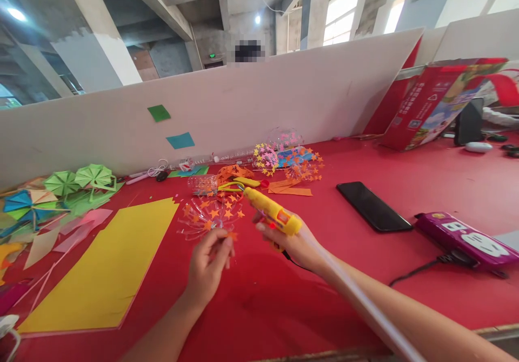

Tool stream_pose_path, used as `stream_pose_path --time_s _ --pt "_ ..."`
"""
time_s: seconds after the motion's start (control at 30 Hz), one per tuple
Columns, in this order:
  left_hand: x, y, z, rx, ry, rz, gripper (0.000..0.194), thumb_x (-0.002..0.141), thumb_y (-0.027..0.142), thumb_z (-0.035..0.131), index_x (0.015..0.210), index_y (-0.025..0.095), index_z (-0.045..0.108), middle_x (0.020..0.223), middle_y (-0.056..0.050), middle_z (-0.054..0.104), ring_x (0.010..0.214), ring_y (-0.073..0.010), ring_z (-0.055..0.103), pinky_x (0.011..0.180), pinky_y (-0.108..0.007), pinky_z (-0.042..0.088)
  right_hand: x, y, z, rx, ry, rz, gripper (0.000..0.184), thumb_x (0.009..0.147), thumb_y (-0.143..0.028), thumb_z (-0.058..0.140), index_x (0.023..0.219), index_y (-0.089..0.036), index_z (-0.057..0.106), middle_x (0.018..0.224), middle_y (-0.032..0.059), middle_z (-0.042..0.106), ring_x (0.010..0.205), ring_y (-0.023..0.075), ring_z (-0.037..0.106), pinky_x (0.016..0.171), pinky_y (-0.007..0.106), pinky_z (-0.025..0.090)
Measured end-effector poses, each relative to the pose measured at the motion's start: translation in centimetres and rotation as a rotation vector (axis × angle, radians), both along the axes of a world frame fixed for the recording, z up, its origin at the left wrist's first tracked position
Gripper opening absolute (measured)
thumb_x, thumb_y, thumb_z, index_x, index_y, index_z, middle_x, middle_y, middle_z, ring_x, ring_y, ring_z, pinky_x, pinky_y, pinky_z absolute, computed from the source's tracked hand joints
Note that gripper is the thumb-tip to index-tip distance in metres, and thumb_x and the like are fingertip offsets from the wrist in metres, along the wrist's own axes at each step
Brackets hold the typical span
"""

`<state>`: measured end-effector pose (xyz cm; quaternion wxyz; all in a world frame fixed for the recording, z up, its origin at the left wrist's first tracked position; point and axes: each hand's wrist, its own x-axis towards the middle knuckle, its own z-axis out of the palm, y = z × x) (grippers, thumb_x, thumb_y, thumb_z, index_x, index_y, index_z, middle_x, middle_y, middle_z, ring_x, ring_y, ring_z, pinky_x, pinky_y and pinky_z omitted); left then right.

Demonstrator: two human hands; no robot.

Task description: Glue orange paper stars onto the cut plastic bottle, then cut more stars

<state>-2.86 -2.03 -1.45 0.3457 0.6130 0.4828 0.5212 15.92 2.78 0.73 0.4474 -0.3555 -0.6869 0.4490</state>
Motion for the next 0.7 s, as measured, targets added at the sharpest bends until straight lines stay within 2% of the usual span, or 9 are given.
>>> stream_pose_path --time_s 0.1,0.2,0.3,0.4,0.57,0.7 --pt "-1.1 0.2 0.3 0.146 -0.007 0.137 0.021 0.091 0.038 0.047 0.081 0.020 0.052 0.062 0.003 0.049 0.048 -0.0078 0.043 0.047 -0.020 0.037 -0.2 0.8 0.9 -0.030 0.080 0.146 0.023 0.087 -0.043 0.052 0.089 -0.021 0.059 0.072 0.0025 0.061 0.056 0.0139 0.056 0.049 0.026 0.046" --pt "-1.5 0.3 0.4 0.187 -0.027 0.196 0.019 0.091 0.037 0.047 0.086 0.020 0.052 0.061 0.004 0.050 0.047 -0.0074 0.043 0.047 -0.019 0.037 -0.7 0.8 0.3 -0.070 0.123 0.217 0.030 0.088 -0.048 0.049 0.076 -0.021 0.056 0.066 0.0016 0.057 0.056 0.0145 0.055 0.051 0.028 0.047" --pt "-1.2 0.2 0.5 0.150 -0.072 0.209 0.019 0.091 0.038 0.047 0.085 0.021 0.051 0.060 0.005 0.050 0.045 -0.0070 0.042 0.045 -0.019 0.036 -0.7 0.0 -0.9 -0.124 0.089 0.202 0.034 0.086 -0.053 0.053 0.071 -0.022 0.055 0.060 0.0005 0.054 0.050 0.0136 0.051 0.045 0.026 0.045" --pt "-0.7 -0.1 0.7 0.105 -0.075 0.220 0.020 0.091 0.038 0.047 0.083 0.020 0.051 0.059 0.005 0.049 0.046 -0.0069 0.042 0.044 -0.018 0.035 -0.2 -1.1 -1.5 -0.048 0.058 0.208 0.031 0.082 -0.054 0.060 0.080 -0.023 0.060 0.072 0.0037 0.061 0.059 0.0169 0.056 0.048 0.028 0.048" --pt "-0.5 -0.1 0.9 0.078 -0.003 0.251 0.020 0.092 0.037 0.046 0.082 0.020 0.050 0.060 0.004 0.048 0.047 -0.0071 0.043 0.045 -0.018 0.036 0.1 -2.0 -1.2 0.002 0.052 0.168 0.029 0.084 -0.053 0.058 0.078 -0.025 0.058 0.069 0.0031 0.060 0.063 0.0191 0.058 0.057 0.032 0.053" --pt "-0.6 -0.1 0.9 0.136 0.147 0.225 0.016 0.094 0.030 0.042 0.085 0.020 0.051 0.061 0.004 0.050 0.050 -0.0078 0.047 0.050 -0.018 0.039 -0.2 -1.7 -1.0 0.042 0.029 0.128 0.021 0.082 -0.044 0.058 0.074 -0.024 0.055 0.068 0.0030 0.058 0.061 0.0192 0.057 0.055 0.032 0.052"
